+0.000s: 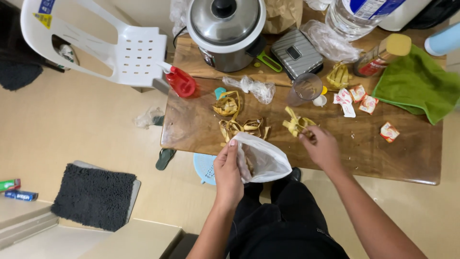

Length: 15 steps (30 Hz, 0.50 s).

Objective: The person cleans a cluttered wooden table by hand, picking up banana peels, crumpled paper, and small wrappers and placing them into a white plastic bag. The person also moves a glass and other small items aside while tidying the surface.

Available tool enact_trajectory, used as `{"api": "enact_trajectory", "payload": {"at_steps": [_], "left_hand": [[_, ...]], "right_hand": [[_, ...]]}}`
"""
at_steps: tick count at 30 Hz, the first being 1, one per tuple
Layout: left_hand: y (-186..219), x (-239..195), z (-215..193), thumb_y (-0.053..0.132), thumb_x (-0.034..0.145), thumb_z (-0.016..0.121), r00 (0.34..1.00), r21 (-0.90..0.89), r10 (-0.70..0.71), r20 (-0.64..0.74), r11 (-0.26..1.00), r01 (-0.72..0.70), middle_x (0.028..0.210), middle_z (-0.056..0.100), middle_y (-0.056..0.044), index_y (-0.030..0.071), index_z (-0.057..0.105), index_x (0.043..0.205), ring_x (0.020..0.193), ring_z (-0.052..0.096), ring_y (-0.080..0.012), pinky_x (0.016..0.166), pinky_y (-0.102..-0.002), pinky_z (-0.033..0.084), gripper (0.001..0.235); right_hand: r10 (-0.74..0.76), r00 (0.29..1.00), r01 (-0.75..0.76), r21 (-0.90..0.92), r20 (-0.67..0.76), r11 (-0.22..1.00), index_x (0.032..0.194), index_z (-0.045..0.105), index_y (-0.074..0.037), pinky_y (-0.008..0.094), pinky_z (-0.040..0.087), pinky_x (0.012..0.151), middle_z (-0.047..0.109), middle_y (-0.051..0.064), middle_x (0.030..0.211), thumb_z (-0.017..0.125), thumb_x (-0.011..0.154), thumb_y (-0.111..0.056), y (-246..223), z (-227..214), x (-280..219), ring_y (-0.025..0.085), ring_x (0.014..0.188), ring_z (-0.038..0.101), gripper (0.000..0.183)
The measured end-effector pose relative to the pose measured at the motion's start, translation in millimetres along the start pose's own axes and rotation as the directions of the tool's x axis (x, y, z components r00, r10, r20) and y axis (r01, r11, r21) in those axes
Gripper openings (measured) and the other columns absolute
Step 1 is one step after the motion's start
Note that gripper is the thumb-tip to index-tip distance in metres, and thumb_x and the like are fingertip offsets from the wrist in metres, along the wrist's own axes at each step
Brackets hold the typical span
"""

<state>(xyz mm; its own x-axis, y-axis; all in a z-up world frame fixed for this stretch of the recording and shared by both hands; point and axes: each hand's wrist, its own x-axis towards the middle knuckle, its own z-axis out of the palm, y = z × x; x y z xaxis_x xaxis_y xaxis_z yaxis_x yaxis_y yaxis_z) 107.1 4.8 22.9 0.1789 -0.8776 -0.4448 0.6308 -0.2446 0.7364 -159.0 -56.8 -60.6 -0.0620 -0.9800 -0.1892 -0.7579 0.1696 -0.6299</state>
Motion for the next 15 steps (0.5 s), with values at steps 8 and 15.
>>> {"api": "enact_trajectory", "payload": {"at_steps": [8, 15], "left_hand": [[4.2, 12.2, 15.9, 0.028, 0.104, 0.058, 0.995, 0.145, -0.092, -0.024, 0.985, 0.095, 0.063, 0.055, 0.005, 0.0, 0.074, 0.12, 0.044, 0.04, -0.0043, 0.039, -0.023, 0.031, 0.037], [-19.8, 18.8, -9.8, 0.019, 0.105, 0.059, 0.998, 0.092, -0.057, 0.038, 0.994, 0.054, 0.101, 0.073, -0.006, -0.004, 0.074, 0.123, 0.08, 0.059, -0.0093, 0.067, -0.025, 0.046, 0.033]], "right_hand": [[-0.153, 0.977, 0.03, 0.613, 0.15, 0.789, 0.125, 0.063, -0.006, 0.032, 0.059, 0.086, 0.072, 0.005, 0.115, 0.069, 0.091, -0.015, -84.4, -37.4, -79.0, 0.015, 0.101, 0.07, 0.036], [-0.306, 0.909, 0.381, -0.264, 0.282, 0.886, 0.118, 0.066, -0.009, 0.046, 0.053, 0.095, 0.069, 0.015, 0.115, 0.066, 0.087, -0.02, -129.3, 4.8, -82.8, 0.035, 0.111, 0.065, 0.033]]}}
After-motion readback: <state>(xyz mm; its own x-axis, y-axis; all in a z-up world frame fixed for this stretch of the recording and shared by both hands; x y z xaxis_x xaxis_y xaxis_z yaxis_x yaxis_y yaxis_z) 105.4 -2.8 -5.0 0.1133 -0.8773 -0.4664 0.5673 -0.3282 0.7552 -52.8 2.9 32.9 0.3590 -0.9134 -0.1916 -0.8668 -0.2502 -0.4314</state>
